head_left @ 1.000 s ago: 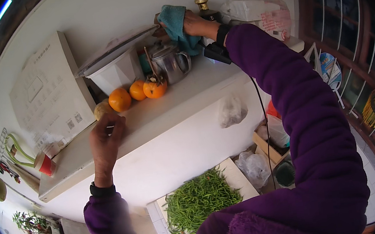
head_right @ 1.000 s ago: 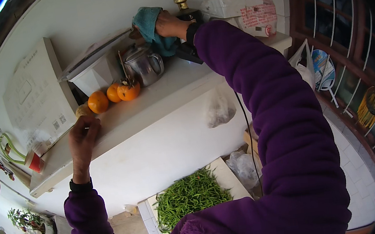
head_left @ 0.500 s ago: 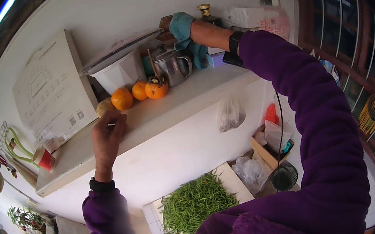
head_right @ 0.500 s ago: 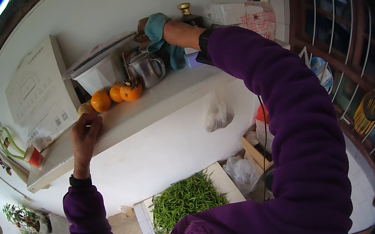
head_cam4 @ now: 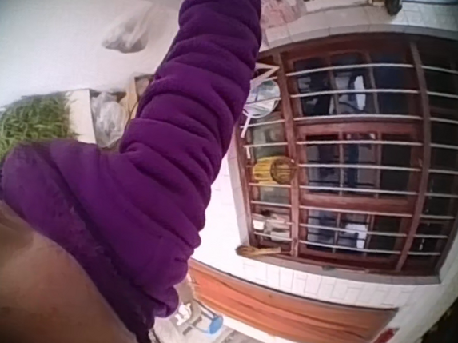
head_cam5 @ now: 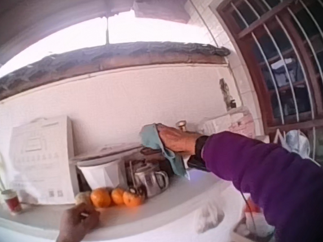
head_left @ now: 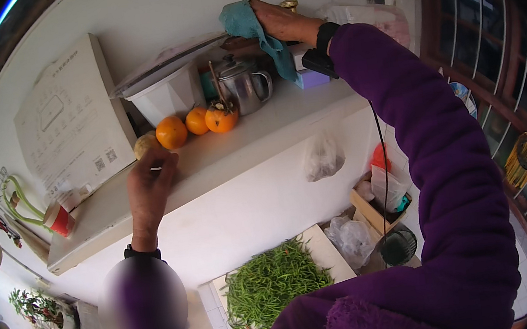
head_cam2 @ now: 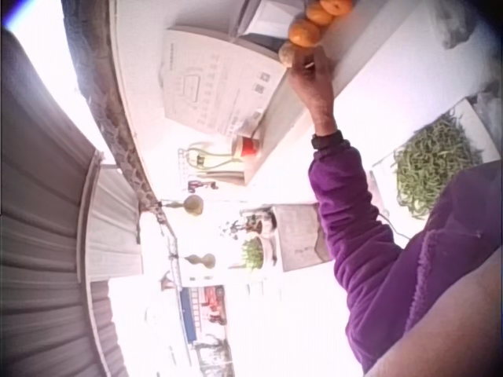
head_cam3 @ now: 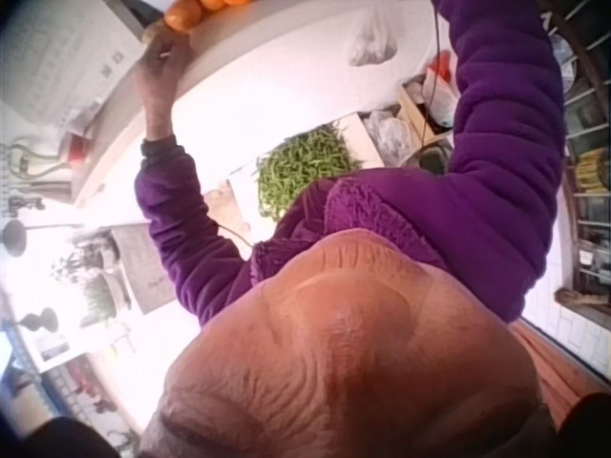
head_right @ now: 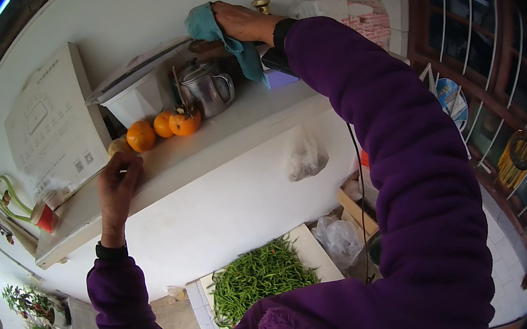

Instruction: The person wipes a countertop and a metal kettle with a cloth, then moves to a window and wipes the glass and frame. The person handles oranges and a kettle on the counter before cleaning the window panes and bars.

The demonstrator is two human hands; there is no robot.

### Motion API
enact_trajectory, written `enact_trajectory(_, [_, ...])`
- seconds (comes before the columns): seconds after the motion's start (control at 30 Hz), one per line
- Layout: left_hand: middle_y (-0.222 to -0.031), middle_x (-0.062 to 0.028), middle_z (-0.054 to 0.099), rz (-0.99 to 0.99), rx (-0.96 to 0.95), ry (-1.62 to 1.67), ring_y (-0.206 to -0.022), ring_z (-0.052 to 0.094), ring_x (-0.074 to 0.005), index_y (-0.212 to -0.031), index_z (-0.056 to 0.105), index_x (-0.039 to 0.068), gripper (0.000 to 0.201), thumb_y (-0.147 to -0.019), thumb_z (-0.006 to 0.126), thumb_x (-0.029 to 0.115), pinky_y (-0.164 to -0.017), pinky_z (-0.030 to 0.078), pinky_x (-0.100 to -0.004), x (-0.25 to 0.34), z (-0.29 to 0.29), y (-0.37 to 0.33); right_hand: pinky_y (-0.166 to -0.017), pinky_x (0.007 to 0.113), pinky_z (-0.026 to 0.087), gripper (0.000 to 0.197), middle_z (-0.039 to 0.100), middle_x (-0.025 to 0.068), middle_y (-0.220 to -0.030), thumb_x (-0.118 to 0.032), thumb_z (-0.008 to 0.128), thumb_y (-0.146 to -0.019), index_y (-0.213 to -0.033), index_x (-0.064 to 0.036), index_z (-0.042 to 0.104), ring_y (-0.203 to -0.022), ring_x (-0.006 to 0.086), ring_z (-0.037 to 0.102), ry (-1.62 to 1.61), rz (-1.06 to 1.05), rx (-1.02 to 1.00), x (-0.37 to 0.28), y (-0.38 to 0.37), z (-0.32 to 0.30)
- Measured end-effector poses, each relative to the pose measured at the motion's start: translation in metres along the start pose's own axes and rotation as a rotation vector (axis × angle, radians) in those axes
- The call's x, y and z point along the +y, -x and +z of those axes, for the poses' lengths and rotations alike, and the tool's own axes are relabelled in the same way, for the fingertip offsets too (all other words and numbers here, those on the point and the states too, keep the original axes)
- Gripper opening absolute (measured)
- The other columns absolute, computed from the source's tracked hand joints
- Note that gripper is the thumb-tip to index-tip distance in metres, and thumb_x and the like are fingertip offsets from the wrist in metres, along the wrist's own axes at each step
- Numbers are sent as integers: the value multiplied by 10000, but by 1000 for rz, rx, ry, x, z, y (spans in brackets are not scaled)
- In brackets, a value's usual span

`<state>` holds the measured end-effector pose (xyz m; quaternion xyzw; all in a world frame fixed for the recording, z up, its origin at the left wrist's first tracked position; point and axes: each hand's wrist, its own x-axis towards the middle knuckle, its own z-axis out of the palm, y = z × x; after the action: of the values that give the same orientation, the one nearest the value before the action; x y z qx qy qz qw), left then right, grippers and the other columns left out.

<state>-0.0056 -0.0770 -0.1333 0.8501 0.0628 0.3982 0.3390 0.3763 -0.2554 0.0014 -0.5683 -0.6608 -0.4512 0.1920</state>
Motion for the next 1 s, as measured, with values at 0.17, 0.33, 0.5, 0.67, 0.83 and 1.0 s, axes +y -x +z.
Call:
enact_trajectory(0.17, [-782,-15,636,-24,0,25,-708,537,-64,-910,641,24,122,-908,681,139,-654,448,-229,-1,-1,-1,-895,487,476,133,611,91,-1108,-110,584,-809,-779,-42,695,-1094,297,544,546,-182,-473,0,-31,-4])
enact_trajectory(0.33, [-777,-23,637,-24,14,-7,-703,545,-72,-909,647,22,130,-904,684,146,-653,453,-239,-1,1,-1,-944,464,405,321,576,108,-1173,-246,567,-865,-1140,-84,597,-1146,317,492,224,94,-609,1,-45,9])
enact_trajectory(0.5, [-777,-23,643,42,11,-29,-709,565,-85,-908,647,20,125,-894,686,137,-666,462,-247,1,2,-2,-972,476,387,365,553,96,-1286,-276,599,-869,-1181,-86,587,-1201,297,470,231,164,-342,-10,-32,35])
enact_trajectory(0.67, [-779,-20,648,12,36,-38,-728,584,-89,-908,643,18,114,-893,679,126,-681,469,-249,1,0,-1,-990,483,332,419,497,62,-1358,-70,596,-824,-1241,-112,584,-1233,273,426,336,119,-220,-24,-30,54])
enact_trajectory(0.83, [-781,-25,648,4,36,-15,-727,573,-78,-905,643,20,111,-895,679,124,-664,468,-247,0,-1,-1,-1041,474,329,404,478,72,-1380,-21,578,-797,-1196,-83,606,-1283,282,402,319,-21,-325,-21,-13,24])
enact_trajectory(1.0, [-796,-23,656,3,37,-4,-716,553,-65,-913,648,26,111,-895,685,130,-643,456,-235,-2,0,-2,-1110,389,357,461,457,172,-1403,40,595,-772,-1231,-7,593,-1349,346,384,-10,85,-336,-2,9,-9])
